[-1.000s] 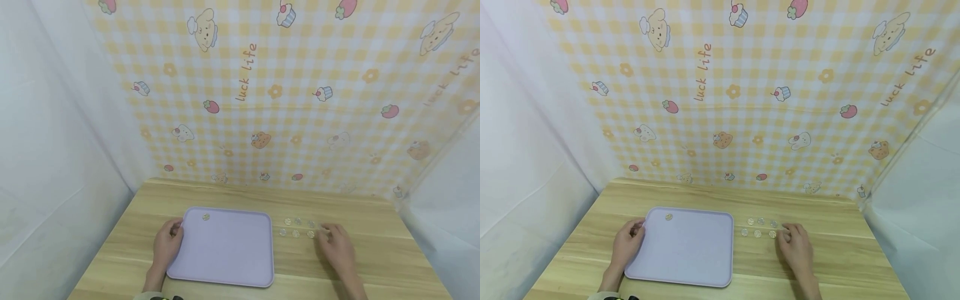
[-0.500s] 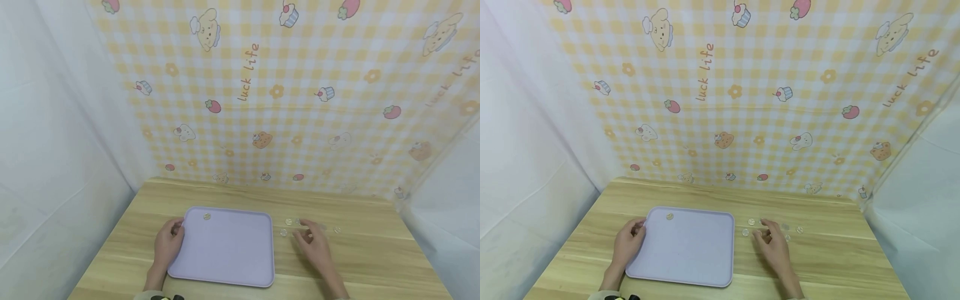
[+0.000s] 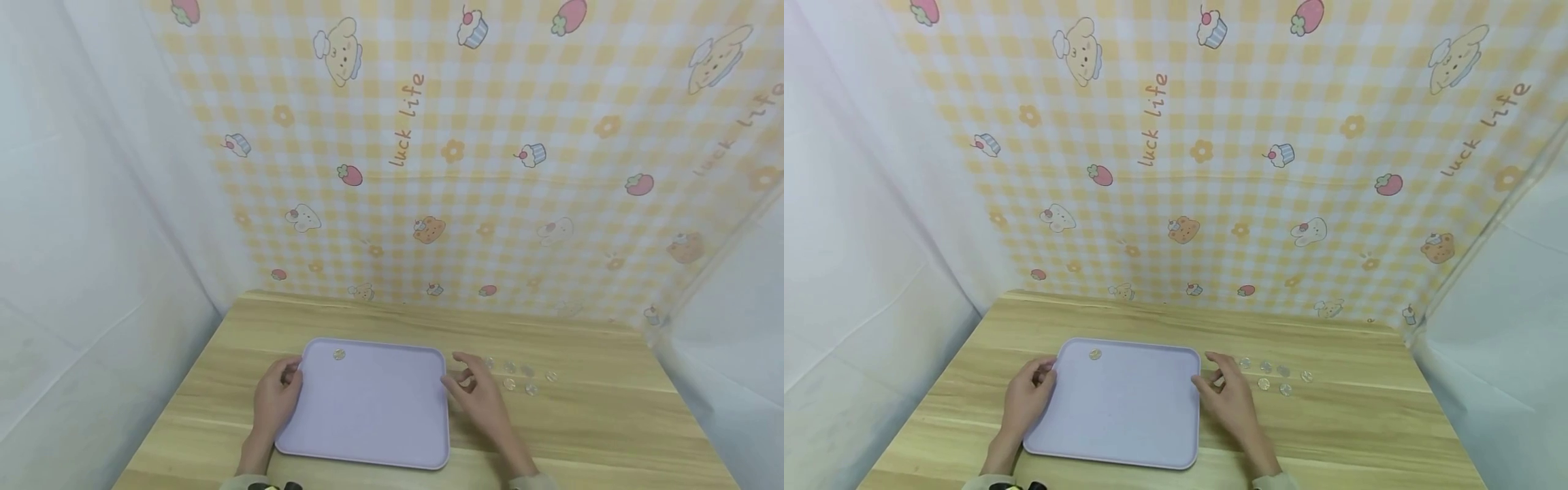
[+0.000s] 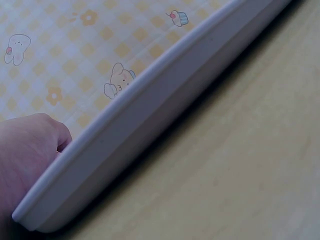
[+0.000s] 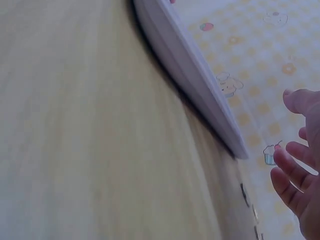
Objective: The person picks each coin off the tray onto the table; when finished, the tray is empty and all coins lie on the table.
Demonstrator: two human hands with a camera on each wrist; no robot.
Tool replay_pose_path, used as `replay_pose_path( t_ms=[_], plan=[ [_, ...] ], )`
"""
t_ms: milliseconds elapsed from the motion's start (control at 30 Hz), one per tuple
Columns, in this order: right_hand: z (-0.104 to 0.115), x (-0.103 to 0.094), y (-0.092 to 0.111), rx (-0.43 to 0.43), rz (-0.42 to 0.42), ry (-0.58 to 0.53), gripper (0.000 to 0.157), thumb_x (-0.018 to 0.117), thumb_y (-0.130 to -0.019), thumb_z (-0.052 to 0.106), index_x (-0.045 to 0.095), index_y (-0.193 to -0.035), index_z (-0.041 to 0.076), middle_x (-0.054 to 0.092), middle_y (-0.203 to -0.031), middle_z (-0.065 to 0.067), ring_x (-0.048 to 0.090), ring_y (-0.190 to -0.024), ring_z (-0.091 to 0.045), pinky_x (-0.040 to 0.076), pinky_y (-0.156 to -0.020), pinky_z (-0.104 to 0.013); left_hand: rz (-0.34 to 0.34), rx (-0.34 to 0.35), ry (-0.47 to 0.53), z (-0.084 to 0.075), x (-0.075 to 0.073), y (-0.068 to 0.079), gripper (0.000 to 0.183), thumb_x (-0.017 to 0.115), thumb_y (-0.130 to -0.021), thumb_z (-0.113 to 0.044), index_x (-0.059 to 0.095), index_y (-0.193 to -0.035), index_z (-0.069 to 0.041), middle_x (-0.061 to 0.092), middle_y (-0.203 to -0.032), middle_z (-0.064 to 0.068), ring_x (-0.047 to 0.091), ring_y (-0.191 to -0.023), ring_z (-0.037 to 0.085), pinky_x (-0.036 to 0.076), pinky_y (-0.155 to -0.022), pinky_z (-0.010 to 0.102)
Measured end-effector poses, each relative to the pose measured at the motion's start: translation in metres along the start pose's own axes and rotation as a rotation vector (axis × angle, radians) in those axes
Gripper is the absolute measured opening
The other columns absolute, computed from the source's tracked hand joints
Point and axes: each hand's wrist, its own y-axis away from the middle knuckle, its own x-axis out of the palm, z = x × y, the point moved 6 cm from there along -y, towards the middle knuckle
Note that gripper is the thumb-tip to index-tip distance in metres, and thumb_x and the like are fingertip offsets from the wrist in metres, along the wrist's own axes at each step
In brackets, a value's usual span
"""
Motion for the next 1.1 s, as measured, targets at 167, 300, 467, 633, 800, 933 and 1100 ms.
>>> replay_pose_path(
  t_ms=[167,300,467,633,800,933,1100],
  plan=[
    [0.010,0.010,-0.006,0.007,0.030,-0.022,0.056,0.081,-0.083,0.023,0.059,-0.132,0.006,0.064,-0.119,-0.013,0.059,-0.083,-0.016,0.053,-0.065,-0.021,0.005,-0.005,0.005,0.000,0.001,0.000,0.026,0.065,-0.091,-0.008,0.069,-0.116,-0.007,0.070,-0.096,0.006,0.058,-0.078,0.011,0.050,-0.067,0.019],
    [0.018,0.022,-0.010,0.019,0.067,-0.022,0.058,0.080,-0.084,0.025,0.058,-0.134,0.008,0.063,-0.117,-0.013,0.058,-0.083,-0.012,0.053,-0.065,-0.021,0.010,-0.006,0.007,-0.001,0.000,0.000,0.026,0.064,-0.091,-0.007,0.069,-0.116,-0.006,0.070,-0.097,0.007,0.058,-0.078,0.011,0.050,-0.067,0.019],
    [0.030,0.043,-0.018,-0.009,0.088,0.020,0.056,0.079,-0.085,0.030,0.059,-0.134,0.011,0.064,-0.125,-0.012,0.059,-0.090,-0.015,0.051,-0.069,-0.022,0.015,-0.015,0.017,-0.002,-0.001,0.000,0.026,0.064,-0.091,-0.006,0.069,-0.117,-0.005,0.071,-0.098,0.008,0.058,-0.079,0.011,0.050,-0.068,0.019],
    [0.040,0.068,-0.026,-0.040,0.123,0.029,0.055,0.078,-0.085,0.032,0.060,-0.132,0.011,0.064,-0.128,-0.011,0.060,-0.089,-0.016,0.050,-0.069,-0.021,0.015,-0.025,0.016,0.000,-0.001,0.000,0.027,0.064,-0.091,-0.007,0.069,-0.117,-0.006,0.071,-0.099,0.008,0.058,-0.080,0.011,0.050,-0.068,0.019],
    [0.043,0.091,-0.036,-0.001,0.168,0.018,0.053,0.077,-0.087,0.034,0.061,-0.131,0.010,0.063,-0.128,-0.010,0.060,-0.086,-0.013,0.050,-0.067,-0.020,0.021,-0.031,0.007,0.007,0.000,-0.001,0.028,0.063,-0.092,-0.009,0.068,-0.119,-0.007,0.071,-0.100,0.007,0.060,-0.083,0.014,0.051,-0.069,0.020],
    [0.047,0.106,-0.044,0.038,0.208,-0.009,0.057,0.075,-0.088,0.038,0.059,-0.133,0.009,0.061,-0.130,-0.009,0.060,-0.087,-0.012,0.051,-0.066,-0.020,0.017,-0.039,0.002,0.009,0.000,-0.001,0.027,0.063,-0.092,-0.009,0.068,-0.119,-0.008,0.071,-0.100,0.006,0.060,-0.083,0.015,0.051,-0.069,0.020],
    [0.051,0.118,-0.048,0.052,0.217,-0.024,0.056,0.075,-0.087,0.037,0.059,-0.133,0.008,0.062,-0.129,-0.009,0.059,-0.086,-0.012,0.050,-0.064,-0.021,0.027,-0.041,0.009,0.009,0.001,-0.002,0.029,0.062,-0.092,-0.010,0.068,-0.120,-0.009,0.071,-0.101,0.006,0.061,-0.085,0.015,0.051,-0.071,0.021]
  ],
)
